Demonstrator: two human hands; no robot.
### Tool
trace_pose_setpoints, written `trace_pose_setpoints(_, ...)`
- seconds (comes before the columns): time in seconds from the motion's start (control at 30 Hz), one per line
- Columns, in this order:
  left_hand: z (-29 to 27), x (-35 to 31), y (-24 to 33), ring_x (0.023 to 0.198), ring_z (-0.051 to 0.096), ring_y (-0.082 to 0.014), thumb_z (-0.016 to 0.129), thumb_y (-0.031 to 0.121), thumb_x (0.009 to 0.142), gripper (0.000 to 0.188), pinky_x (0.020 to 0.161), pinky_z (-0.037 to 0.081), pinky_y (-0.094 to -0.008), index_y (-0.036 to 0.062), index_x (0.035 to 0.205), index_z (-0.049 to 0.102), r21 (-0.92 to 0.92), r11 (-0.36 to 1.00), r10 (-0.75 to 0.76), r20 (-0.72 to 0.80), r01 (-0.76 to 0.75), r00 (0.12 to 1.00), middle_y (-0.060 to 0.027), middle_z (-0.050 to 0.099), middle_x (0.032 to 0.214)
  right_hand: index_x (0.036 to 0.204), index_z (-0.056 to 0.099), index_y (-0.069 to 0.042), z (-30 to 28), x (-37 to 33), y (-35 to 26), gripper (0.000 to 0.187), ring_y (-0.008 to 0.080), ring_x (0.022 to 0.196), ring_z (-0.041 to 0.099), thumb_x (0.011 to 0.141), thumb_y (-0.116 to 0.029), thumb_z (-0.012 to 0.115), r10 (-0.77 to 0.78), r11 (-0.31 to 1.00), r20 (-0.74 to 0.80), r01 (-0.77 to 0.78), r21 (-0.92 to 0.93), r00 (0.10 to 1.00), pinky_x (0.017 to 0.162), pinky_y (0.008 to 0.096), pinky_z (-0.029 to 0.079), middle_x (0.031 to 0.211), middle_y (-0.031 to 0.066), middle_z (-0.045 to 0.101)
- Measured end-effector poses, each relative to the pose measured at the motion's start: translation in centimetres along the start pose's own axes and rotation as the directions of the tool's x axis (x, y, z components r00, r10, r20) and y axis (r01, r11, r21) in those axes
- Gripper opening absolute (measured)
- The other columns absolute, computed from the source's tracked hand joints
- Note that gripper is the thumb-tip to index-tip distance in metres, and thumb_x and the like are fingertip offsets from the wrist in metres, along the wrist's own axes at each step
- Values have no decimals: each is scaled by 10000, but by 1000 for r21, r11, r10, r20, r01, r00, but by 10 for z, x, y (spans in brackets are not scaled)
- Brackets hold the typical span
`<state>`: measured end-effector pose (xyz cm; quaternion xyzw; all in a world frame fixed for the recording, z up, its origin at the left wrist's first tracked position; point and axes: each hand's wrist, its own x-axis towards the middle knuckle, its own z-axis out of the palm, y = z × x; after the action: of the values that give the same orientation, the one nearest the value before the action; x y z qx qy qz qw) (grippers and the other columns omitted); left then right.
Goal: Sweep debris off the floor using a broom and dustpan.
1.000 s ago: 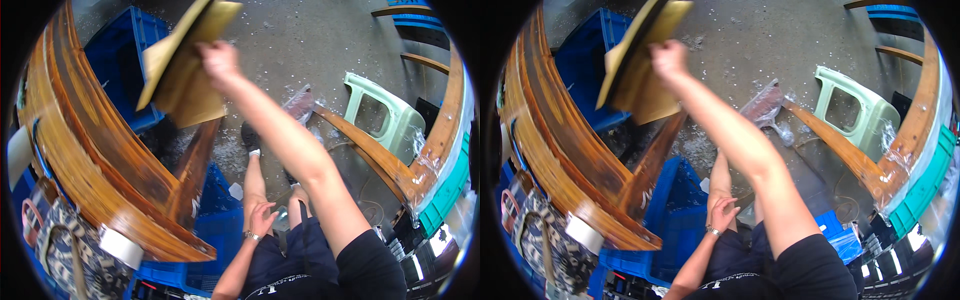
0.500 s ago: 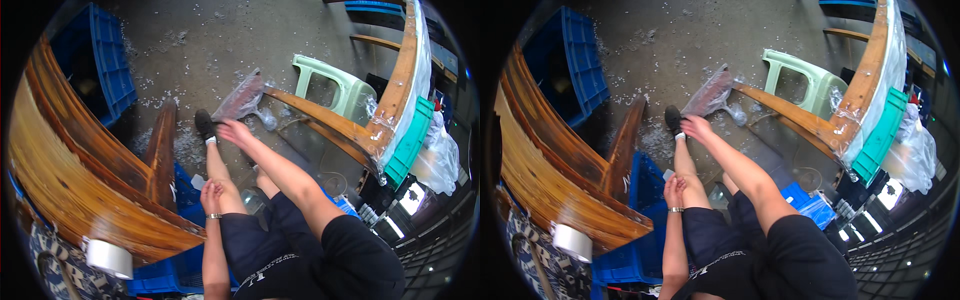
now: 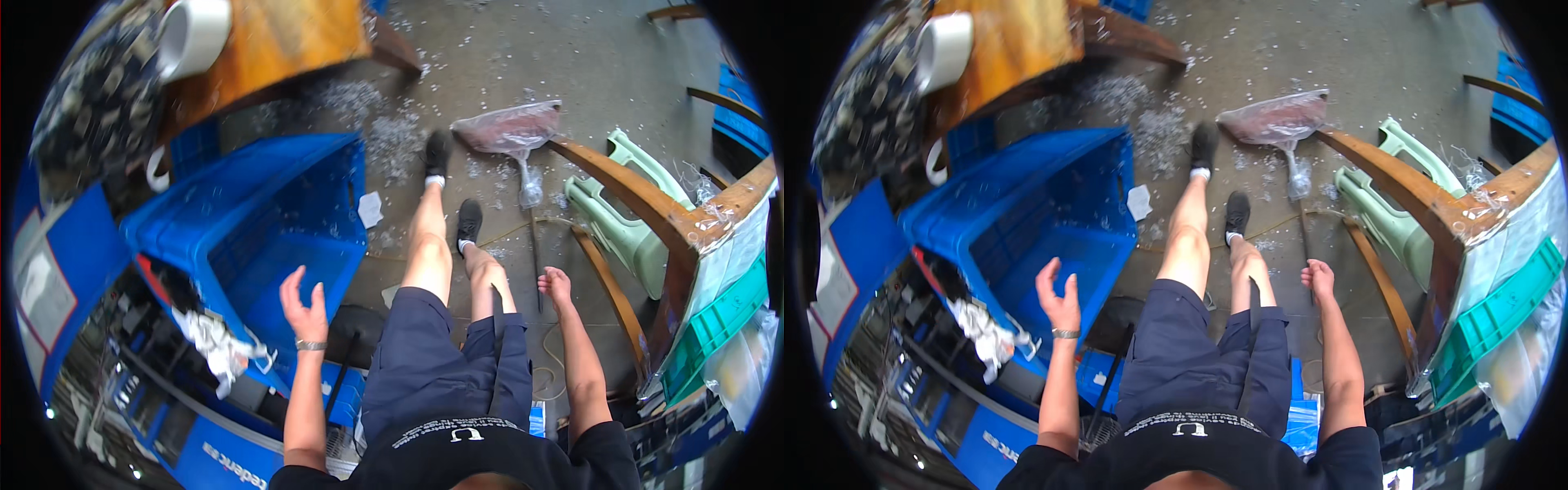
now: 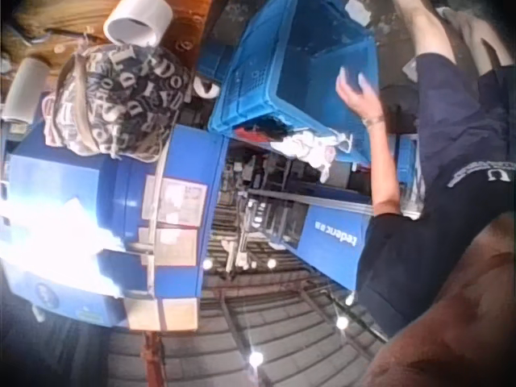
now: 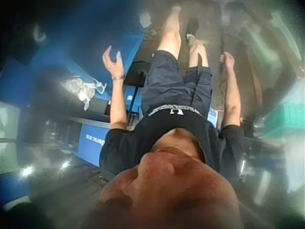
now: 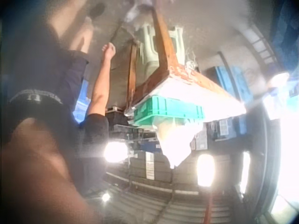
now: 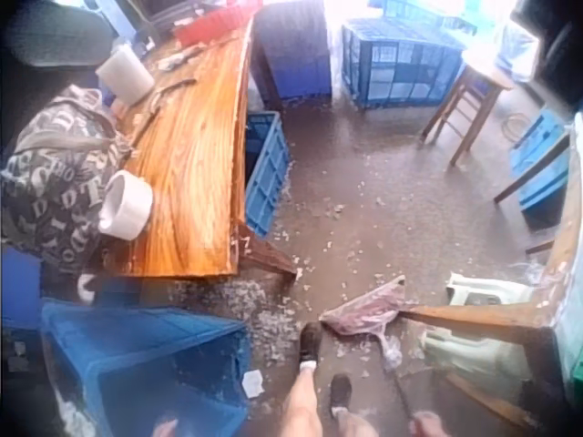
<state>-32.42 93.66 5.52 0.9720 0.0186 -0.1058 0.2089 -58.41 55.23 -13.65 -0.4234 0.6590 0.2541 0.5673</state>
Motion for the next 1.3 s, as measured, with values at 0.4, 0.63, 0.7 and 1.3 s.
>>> trace_pose_setpoints(0.4, -120, -89, -39, 1123, 189, -365, 705, 255, 535, 833, 903, 164, -452, 71, 1204, 244, 518, 826, -70, -295, 221, 953, -237, 186, 1211, 923, 498, -59, 121, -32, -23, 211, 134, 586, 527, 794, -216, 442, -108, 987, 355, 142, -71, 929, 527, 241, 453, 719, 69, 539)
trace_pose_setpoints(0.63, -109, -111, -126, 1094, 279, -335, 598, 126, 562, 565, 894, 210, -435, 15, 1074, 387, 522, 849, 62, -240, 75, 969, -170, 331, 1174, 979, 474, -40, 275, -139, -65, 336, 111, 654, 494, 774, -305, 486, -240, 912, 674, 400, -89, 699, 568, 226, 414, 780, 62, 532)
trace_pose_setpoints(0.7, -101, -114, -132, 1086, 297, -318, 544, 87, 549, 500, 868, 237, -434, 43, 1035, 433, 492, 869, 67, -237, 60, 969, -147, 351, 1164, 1085, 396, -32, 329, -196, -83, 449, 172, 829, 479, 768, -336, 489, -447, 802, 683, 597, 19, 578, 722, 291, 394, 931, 109, 491)
trace_pose_setpoints(1.3, -123, -137, -219, 971, 423, -290, 496, 26, 643, 390, 727, 416, -361, 180, 1001, 494, 273, 962, 60, -202, -3, 977, -88, 442, 1030, 989, 397, 97, 572, -381, -89, 662, 368, 1020, 343, 586, -375, 629, -718, -586, 610, 763, -272, -335, 876, 389, 268, 1059, 248, 381)
